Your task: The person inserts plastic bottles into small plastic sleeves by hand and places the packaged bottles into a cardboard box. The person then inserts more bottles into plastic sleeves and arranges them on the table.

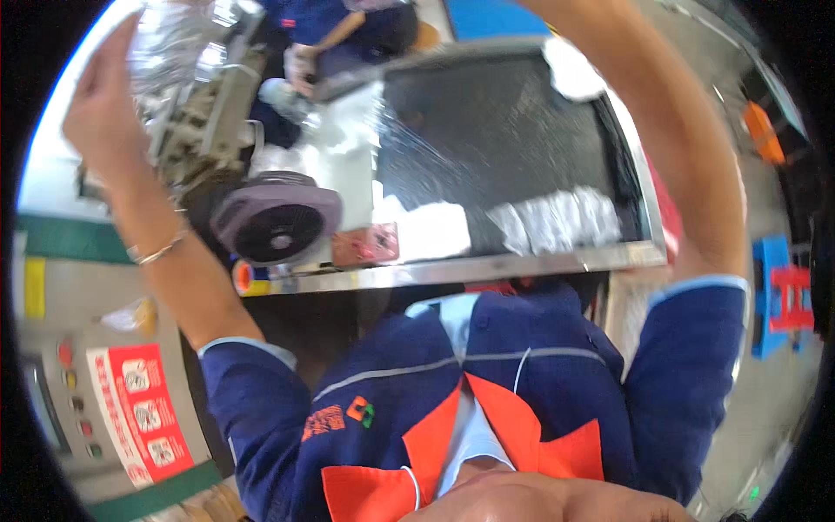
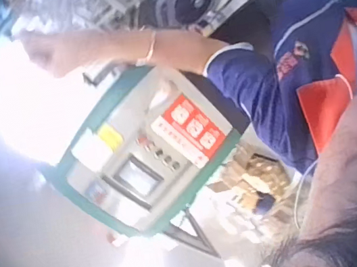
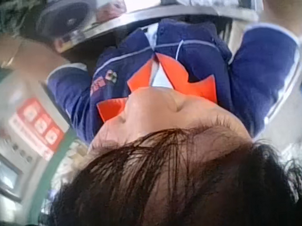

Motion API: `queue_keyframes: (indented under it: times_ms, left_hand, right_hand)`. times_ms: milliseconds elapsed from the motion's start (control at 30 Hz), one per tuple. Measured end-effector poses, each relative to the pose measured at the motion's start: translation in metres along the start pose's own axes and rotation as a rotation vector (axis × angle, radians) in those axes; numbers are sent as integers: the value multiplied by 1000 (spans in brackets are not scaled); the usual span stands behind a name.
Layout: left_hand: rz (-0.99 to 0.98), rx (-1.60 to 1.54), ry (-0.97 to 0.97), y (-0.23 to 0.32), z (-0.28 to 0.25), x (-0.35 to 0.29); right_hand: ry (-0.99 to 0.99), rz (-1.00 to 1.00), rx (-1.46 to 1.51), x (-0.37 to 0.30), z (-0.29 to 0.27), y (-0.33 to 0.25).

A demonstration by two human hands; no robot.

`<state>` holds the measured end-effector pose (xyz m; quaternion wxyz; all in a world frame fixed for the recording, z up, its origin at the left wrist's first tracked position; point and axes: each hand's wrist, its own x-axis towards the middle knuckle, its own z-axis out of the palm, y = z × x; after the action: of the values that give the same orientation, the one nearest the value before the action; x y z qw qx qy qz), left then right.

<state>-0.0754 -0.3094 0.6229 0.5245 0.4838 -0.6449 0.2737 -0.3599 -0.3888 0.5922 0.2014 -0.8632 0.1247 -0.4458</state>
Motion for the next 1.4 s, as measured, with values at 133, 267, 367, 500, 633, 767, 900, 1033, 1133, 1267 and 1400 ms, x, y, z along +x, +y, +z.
queue_keyframes:
  times_ms: [133,267,367,500,633,767,900,1033,1133,1267,1400]
  left_hand:
    - [-236,-275,-242,-14,170,-174]
    - [-286,-300,-468,15,282,-292]
    - [-301,-273,-594,14,314,-346]
    - [-365,-129,-701,17,310,-362]
    - [-452,-220,-585,24,258,-334]
    - [-532,-254,-661,13,177,-375]
    - [-696,-233,-841,47,134,-410]
    - [-690,-104,-1034,50,131,-425]
    - [-709,-170,-962,39,130,-446]
    - [-1015,-334,-958,40,127,-434]
    - [-1131,-517,-863,37,125,-437]
  right_hand:
    - [94,399,-20,-127,37,121]
    - [362,933,499,-266,84,150]
    - [478,1109,870,-314,144,136]
    - [419,1345,1197,-338,194,118]
    - [255,1339,857,-360,199,136]
    - [214,1346,359,-380,172,148]
    - [326,1215,304,-408,151,158]
    - [379,1140,352,-387,156,136]
    - [229,1101,153,-372,167,119]
    - [110,1060,146,-355,181,103]
    - [92,1230,699,-334,206,94]
